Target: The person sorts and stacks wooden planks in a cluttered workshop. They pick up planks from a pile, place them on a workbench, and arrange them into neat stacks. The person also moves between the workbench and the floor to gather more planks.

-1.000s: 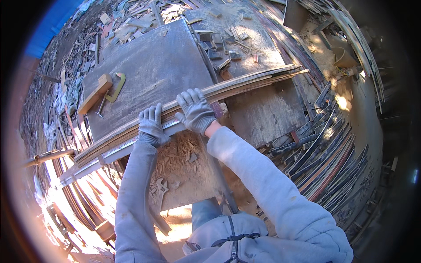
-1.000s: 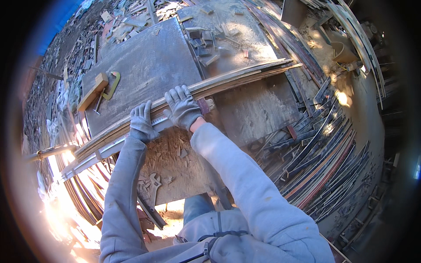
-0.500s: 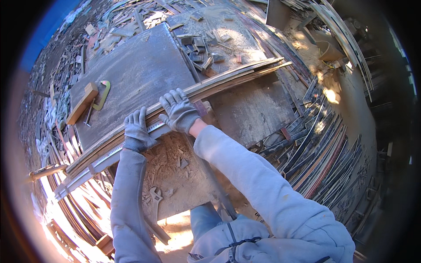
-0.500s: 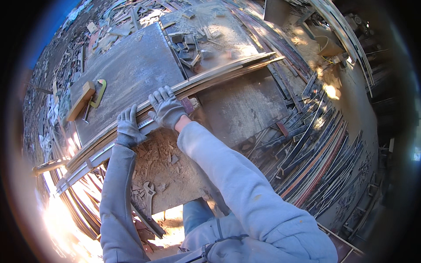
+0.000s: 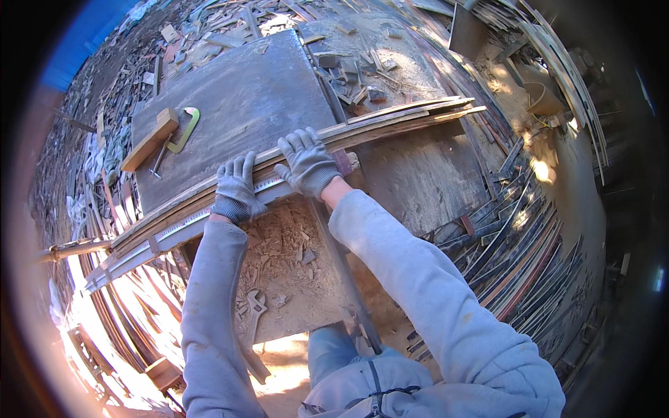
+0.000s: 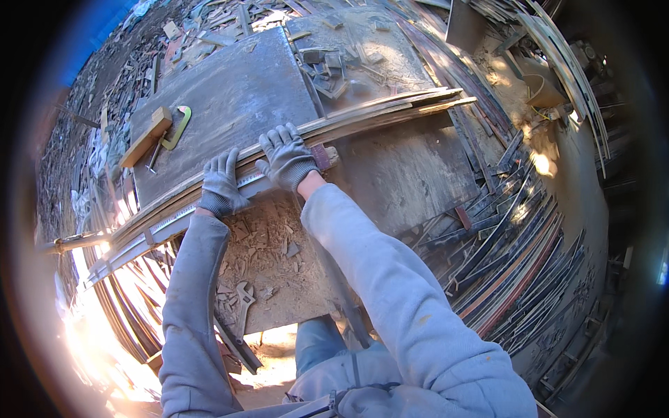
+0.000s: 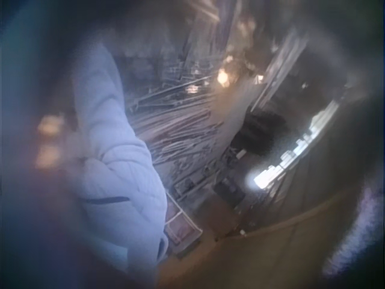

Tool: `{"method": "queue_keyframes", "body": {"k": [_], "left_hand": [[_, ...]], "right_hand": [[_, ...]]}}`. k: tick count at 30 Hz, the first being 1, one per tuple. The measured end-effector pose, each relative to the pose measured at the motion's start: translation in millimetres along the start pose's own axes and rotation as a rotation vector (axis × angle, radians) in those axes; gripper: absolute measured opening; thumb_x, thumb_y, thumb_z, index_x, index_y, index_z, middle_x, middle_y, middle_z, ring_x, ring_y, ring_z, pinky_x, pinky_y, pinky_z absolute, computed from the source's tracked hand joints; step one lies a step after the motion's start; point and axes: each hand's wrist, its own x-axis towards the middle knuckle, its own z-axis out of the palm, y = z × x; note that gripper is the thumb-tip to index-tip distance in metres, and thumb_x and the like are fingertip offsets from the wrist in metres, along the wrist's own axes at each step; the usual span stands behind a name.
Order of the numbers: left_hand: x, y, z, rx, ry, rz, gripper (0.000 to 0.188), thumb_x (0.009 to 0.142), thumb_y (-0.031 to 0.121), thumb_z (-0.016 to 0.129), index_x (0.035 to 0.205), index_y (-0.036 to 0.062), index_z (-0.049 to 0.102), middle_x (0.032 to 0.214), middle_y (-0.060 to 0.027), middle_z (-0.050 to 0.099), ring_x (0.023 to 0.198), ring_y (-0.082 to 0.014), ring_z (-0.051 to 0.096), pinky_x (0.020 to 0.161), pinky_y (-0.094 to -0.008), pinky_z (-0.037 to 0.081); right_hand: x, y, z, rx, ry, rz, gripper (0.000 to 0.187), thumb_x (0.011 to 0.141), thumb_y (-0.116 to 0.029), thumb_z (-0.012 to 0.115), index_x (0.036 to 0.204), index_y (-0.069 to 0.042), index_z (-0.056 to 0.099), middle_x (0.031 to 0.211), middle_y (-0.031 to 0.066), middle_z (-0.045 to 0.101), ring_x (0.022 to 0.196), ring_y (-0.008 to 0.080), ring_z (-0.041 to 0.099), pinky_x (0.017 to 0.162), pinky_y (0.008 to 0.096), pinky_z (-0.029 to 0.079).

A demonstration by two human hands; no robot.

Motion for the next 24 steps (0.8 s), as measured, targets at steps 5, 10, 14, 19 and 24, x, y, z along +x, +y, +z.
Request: {"method": "queue_keyframes", "body": {"k": [5,10,14,19,24], "left_hand": [[3.8,-4.8,2.7,-0.005,0.057,-0.007,0.146,0.052,0.069,0.094,0.166,0.0049,0.028,0.156,-0.0207,0.044,0.143,-0.0412,0.044,0.125,-0.0546,0.031],[8.1,-4.4,1.2,-0.006,0.020,-0.047,0.146,0.052,0.068,0.095,0.167,0.0069,0.029,0.158,-0.0192,0.046,0.147,-0.0395,0.043,0.128,-0.0522,0.028],[4.6,-1.5,0.7,-0.016,0.009,-0.033,0.144,0.053,0.067,0.093,0.166,0.0043,0.029,0.152,-0.0180,0.048,0.143,-0.0382,0.045,0.125,-0.0530,0.028],[-20.1,20.8,-15.8,-0.037,-0.047,0.003,0.145,0.054,0.065,0.088,0.167,-0.0004,0.025,0.151,-0.0199,0.045,0.141,-0.0406,0.044,0.125,-0.0559,0.026],[-41.2,64.6,-66.9,-0.115,0.099,0.085,0.133,0.059,0.060,0.090,0.161,-0.0006,0.030,0.147,-0.0212,0.048,0.136,-0.0405,0.048,0.123,-0.0588,0.030]], "right_hand": [[7.7,-0.3,0.6,0.034,0.026,-0.011,0.072,0.102,-0.055,0.059,0.151,-0.002,0.054,0.146,0.0175,0.054,0.144,0.0330,0.043,0.132,0.0499,0.017],[13.6,-1.2,4.4,0.002,0.013,0.030,0.073,0.102,-0.056,0.057,0.151,-0.002,0.054,0.147,0.0178,0.054,0.145,0.0326,0.043,0.132,0.0492,0.016],[6.2,-2.5,4.1,0.019,0.006,0.044,0.072,0.103,-0.055,0.057,0.151,-0.002,0.053,0.147,0.0176,0.053,0.145,0.0327,0.043,0.133,0.0492,0.016],[-22.8,-3.4,-22.1,0.081,-0.093,0.047,0.075,0.100,-0.054,0.063,0.153,-0.003,0.047,0.146,0.0172,0.049,0.148,0.0341,0.039,0.133,0.0522,0.015],[-64.3,4.8,-90.6,0.183,-0.022,0.029,0.076,0.100,-0.051,0.064,0.156,-0.001,0.047,0.154,0.0209,0.050,0.150,0.0392,0.039,0.132,0.0539,0.020]]}}
